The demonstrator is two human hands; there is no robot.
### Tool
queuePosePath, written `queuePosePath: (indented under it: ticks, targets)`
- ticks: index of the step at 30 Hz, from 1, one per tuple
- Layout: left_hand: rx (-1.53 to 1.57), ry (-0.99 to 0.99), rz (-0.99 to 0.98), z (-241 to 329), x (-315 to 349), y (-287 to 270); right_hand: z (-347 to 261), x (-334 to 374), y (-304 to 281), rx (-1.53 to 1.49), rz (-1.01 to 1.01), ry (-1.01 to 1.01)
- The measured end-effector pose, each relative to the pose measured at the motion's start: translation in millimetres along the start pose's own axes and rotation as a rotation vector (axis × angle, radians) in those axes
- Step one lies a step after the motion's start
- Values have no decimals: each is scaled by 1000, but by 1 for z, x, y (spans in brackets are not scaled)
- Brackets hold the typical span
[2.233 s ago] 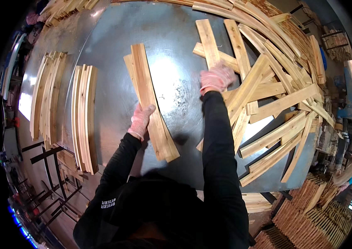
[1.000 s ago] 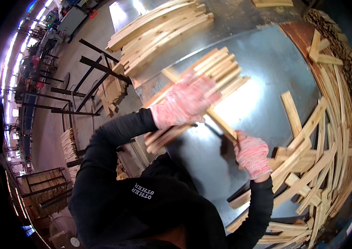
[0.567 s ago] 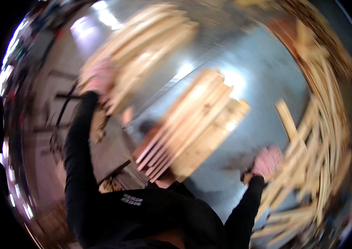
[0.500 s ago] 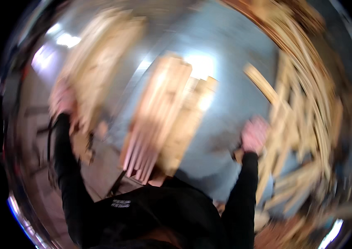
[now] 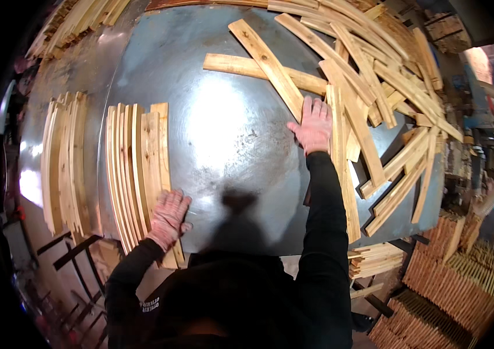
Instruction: The person picks up wooden planks from a scattered pile on the floor and stacks them into a neat pile. The person wears pink gloves and repeatedly gathers planks, aligns them, and places them onto a growing stack.
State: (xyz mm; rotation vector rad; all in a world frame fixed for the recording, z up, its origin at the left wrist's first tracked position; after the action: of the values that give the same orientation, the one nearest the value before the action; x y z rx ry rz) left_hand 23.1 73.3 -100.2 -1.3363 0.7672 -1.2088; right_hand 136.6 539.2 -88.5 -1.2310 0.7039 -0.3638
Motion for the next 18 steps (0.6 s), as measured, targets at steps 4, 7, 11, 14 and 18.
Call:
queuePosePath:
  ticks: [4, 7, 11, 14, 18]
  targets:
    - [-25, -215, 96, -3, 7, -36, -23, -29, 9, -411, -300, 142]
    - [-59, -367, 344, -20, 25, -23, -50, -19, -22, -1011, -551, 359]
    - [-331, -303, 422, -8, 33, -35, -77, -1, -78, -1038, -462, 301]
    - [-289, -333, 341, -20, 60, -24, -88, 3, -97, -845, -265, -66]
    - [-51, -350, 471, -18, 75, -62, -101, 3, -118, -592, 179, -616]
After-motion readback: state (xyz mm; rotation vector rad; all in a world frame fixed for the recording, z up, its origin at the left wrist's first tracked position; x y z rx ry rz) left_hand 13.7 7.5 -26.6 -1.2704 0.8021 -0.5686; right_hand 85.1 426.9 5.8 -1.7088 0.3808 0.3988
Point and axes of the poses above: each hand's wrist, its own x-axis away from the middle knuckle, its own y-axis out of the palm, z = x × y, the point moved 5 cm from there along -x, towards the middle knuckle, and after that the axes turned 11 degrees about z, right-handed, at the moved point
